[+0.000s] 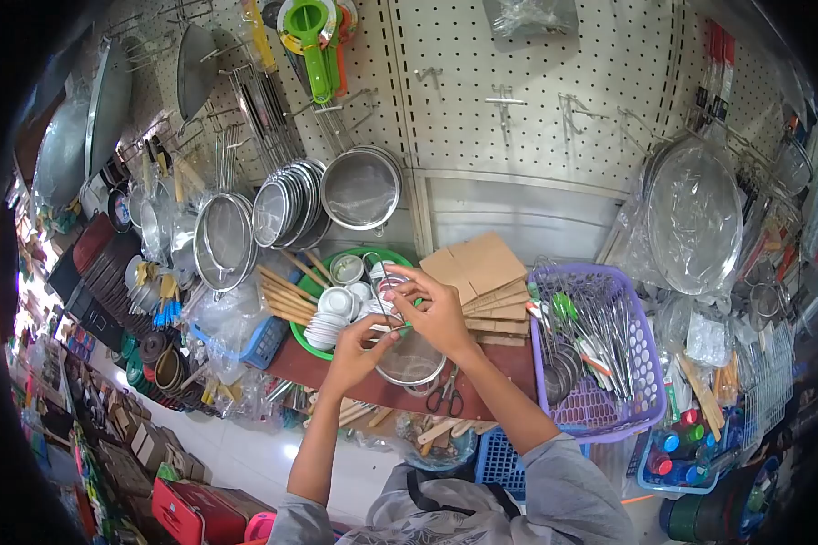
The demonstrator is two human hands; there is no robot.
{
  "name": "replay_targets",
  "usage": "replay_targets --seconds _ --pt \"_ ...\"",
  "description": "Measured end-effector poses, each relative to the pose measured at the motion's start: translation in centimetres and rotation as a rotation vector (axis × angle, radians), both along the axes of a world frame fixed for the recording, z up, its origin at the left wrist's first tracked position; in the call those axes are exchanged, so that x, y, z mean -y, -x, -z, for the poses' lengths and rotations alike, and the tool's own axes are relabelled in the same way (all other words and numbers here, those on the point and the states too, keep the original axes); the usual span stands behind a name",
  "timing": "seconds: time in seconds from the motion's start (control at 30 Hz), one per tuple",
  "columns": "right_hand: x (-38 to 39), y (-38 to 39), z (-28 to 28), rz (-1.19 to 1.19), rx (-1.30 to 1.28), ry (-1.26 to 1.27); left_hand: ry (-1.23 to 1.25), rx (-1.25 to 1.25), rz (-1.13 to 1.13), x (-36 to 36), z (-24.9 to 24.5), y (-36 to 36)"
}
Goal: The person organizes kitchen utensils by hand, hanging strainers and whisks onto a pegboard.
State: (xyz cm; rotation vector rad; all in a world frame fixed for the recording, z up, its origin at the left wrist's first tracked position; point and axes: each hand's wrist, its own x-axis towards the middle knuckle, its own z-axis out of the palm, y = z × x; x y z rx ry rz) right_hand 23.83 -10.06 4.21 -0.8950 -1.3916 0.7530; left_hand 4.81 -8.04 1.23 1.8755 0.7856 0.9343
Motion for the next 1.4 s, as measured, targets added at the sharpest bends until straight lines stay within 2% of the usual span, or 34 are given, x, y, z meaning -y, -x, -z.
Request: replay_targets --seconds 0.2,0.3,0.37,0.5,0.73,1.03,1.23,1.4 --pt "-2.7 0.3 -2.1 0.125 0.04 -0.06 -0.114 0.145 0.008 -3.6 -2.7 -0.6" --pt "-3.9 0.4 -3.3 0.167 -0.032 -0.053 -0.2 0.204 0.008 -5.9 -4.9 -1.4" --pt "-4.9 0.3 -4.2 0.191 0.016 -0.108 -0.171 0.288 0.013 -7.2 -6.6 -2.0" --pt "-7.0 0.7 -7.0 0.263 0.104 -0.13 -0.237 0.263 -0.015 -10.4 -9.4 -2.4" --pt "-12.8 1.4 -11.1 0.316 0.198 -0.227 -0.322 0.362 -0.079 -15.8 -13.2 -2.7" --pt "-18.9 0.9 -13.4 0.433 0.361 -0.281 -0.321 0.376 -0.129 -21.9 -14.7 -3.9" --pt "-20.8 -0.6 -13.7 0.47 0.428 -0.272 -0.259 0.341 -0.061 -24.5 -14.7 -4.9" --pt "-21.9 -2.2 -14.3 0.508 0.564 -0.209 -0.262 0.218 -0.055 -25.6 -15.5 -5.3"
